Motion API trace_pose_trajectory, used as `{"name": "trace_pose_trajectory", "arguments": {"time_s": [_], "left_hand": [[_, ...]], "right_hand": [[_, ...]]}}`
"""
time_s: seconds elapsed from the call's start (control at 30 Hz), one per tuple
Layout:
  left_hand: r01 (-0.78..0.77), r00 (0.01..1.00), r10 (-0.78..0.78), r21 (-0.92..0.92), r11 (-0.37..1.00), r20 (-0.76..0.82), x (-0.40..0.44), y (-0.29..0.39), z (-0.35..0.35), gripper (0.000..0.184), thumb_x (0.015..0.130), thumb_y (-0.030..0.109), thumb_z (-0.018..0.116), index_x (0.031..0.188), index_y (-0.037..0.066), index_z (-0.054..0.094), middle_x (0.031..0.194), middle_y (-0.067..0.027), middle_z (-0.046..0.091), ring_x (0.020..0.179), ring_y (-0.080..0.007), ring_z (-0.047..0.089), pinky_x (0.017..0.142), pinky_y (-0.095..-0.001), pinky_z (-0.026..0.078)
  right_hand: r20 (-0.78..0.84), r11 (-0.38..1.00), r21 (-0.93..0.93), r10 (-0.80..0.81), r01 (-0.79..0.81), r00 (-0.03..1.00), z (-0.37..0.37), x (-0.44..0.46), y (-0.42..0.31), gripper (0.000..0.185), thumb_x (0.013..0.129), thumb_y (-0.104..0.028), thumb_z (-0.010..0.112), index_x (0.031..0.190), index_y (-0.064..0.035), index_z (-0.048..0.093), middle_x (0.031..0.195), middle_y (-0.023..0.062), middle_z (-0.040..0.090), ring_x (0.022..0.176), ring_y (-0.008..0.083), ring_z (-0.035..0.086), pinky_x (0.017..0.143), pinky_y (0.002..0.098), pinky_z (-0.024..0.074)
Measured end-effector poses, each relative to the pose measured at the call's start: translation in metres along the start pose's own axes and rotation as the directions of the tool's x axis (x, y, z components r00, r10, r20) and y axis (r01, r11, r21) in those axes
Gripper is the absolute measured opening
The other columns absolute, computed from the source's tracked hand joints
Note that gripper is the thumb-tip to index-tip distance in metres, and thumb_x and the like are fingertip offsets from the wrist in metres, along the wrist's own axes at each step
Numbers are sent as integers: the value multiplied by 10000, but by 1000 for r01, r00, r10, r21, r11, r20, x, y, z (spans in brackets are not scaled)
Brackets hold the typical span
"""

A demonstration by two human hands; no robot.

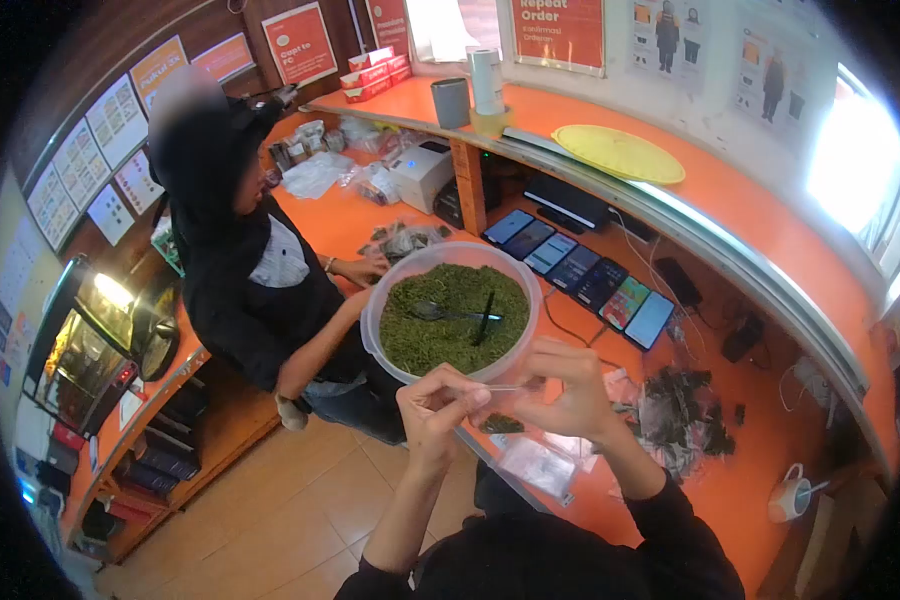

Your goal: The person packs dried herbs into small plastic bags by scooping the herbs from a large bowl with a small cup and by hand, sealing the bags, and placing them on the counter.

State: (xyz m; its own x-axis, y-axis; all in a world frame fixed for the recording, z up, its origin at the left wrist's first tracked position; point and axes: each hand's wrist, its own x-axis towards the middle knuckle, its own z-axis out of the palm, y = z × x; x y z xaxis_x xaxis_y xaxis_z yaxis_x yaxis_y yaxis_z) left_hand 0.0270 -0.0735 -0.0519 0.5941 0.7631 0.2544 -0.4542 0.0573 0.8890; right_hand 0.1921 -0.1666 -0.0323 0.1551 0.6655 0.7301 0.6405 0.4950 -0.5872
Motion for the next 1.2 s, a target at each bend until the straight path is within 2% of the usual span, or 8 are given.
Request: {"name": "trace_pose_trajectory", "arguments": {"time_s": [0.33,0.4,0.5,0.7,0.77,1.0,1.07,1.2], "left_hand": [[84,995,-97,293,952,30,-25,-93,22,128,950,85,642,1061,32,677,996,-45,671,692,-115,649,616,-226,493],[145,982,-176,314,938,71,-38,-132,3,126,955,97,632,1057,41,682,1005,-42,673,709,-116,651,622,-232,497],[206,953,-274,383,900,132,-53,-158,-11,131,960,125,611,1031,66,705,993,-32,683,762,-118,653,650,-258,507],[208,926,-337,513,833,170,-72,-177,-36,164,977,146,587,1029,45,706,989,-57,693,776,-118,647,701,-262,506],[275,907,-401,538,797,129,-75,-175,-44,163,970,135,585,1029,46,708,985,-55,704,785,-122,650,711,-265,508],[370,904,-417,321,872,92,-74,-183,-44,229,1004,203,573,1055,18,698,1002,-54,711,859,-124,655,754,-277,518],[662,748,-662,21,750,52,-61,-169,-30,269,1022,236,562,1065,3,689,1015,-68,708,913,-135,662,804,-308,542],[566,824,-565,-5,825,38,-59,-176,-30,262,1023,224,565,1063,-7,682,1009,-88,710,915,-157,679,823,-336,562]], "right_hand": [[-74,858,-340,384,-385,921,-91,-68,-12,134,692,-64,712,680,-33,583,602,61,528,520,148,545,492,273,400],[-208,614,-639,443,-464,872,-108,-77,-19,160,707,-110,730,696,-41,586,616,83,566,531,206,592,495,312,437],[-193,641,-692,279,-332,941,-91,-85,-1,195,718,-184,754,719,-52,611,625,92,591,538,261,612,493,341,462],[141,650,-728,454,-218,880,-19,-172,86,149,733,-191,743,791,-76,669,862,83,637,910,282,612,847,423,450],[31,613,-644,619,-458,785,-4,-196,102,116,737,-178,737,802,-96,686,890,76,633,948,264,603,867,418,424],[-320,687,-439,482,-579,816,7,-197,100,71,747,-136,728,795,-103,688,906,50,663,895,261,627,835,391,420],[-217,774,-415,427,-479,878,10,-180,84,65,753,-126,726,808,-107,697,911,40,666,913,252,628,841,387,417],[25,857,-420,341,-300,940,21,-150,44,102,770,-133,743,871,-120,730,1037,55,661,992,235,614,878,400,412]]}}
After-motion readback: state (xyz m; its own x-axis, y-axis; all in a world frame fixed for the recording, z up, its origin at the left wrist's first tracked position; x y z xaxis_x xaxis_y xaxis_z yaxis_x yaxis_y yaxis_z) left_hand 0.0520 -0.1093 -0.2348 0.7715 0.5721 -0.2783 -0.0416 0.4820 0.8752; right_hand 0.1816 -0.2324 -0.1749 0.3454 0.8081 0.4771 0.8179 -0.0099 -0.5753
